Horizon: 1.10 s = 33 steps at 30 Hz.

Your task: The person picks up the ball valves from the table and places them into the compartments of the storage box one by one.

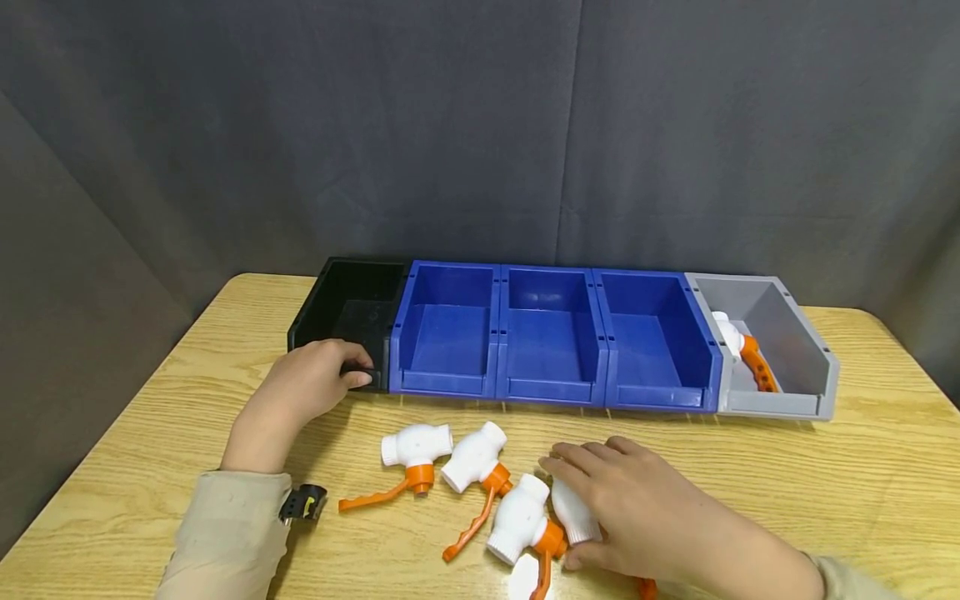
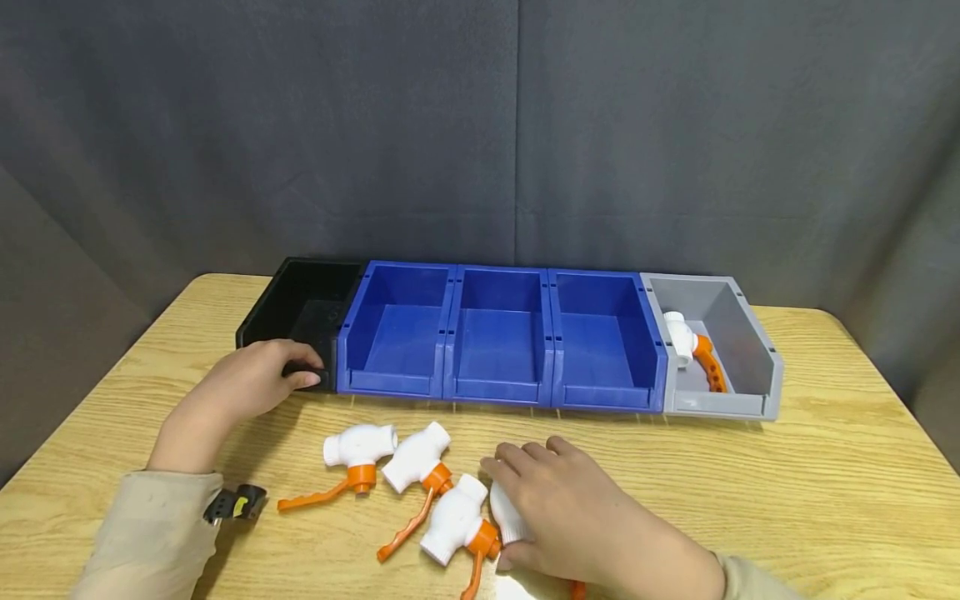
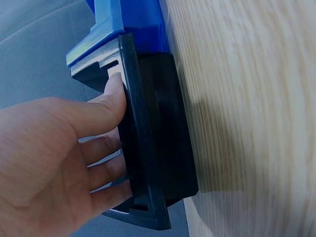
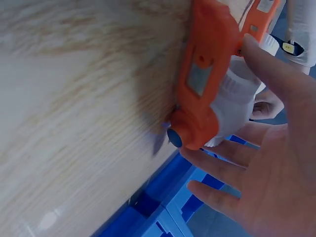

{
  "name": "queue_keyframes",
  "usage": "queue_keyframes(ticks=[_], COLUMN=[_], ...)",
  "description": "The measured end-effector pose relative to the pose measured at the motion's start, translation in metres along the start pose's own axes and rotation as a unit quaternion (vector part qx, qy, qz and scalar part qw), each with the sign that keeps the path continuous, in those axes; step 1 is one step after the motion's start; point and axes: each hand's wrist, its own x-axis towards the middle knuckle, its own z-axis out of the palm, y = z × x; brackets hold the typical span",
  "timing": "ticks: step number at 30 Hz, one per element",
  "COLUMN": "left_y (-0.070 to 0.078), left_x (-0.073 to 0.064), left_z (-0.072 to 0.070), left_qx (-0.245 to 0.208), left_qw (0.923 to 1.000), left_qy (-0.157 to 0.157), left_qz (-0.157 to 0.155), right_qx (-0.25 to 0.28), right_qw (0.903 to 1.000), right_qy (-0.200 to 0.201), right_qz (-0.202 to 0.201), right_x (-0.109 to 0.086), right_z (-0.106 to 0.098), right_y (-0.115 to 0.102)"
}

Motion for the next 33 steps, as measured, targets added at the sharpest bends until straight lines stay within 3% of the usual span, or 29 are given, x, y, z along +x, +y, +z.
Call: queue_keyframes(ticks=[33], left_y=[0.0016], left_x=[0.0002], left_z=[-0.0001], left_qx=[0.003], left_qw=[0.9999], left_qy=[-0.007], left_qz=[-0.008], right_qx=[-0.015], right_qw=[0.9993], right_qy=[0.033], right_qz=[-0.014], right_x=[0.0063], right_z=[0.0094], right_y=[-0.0023])
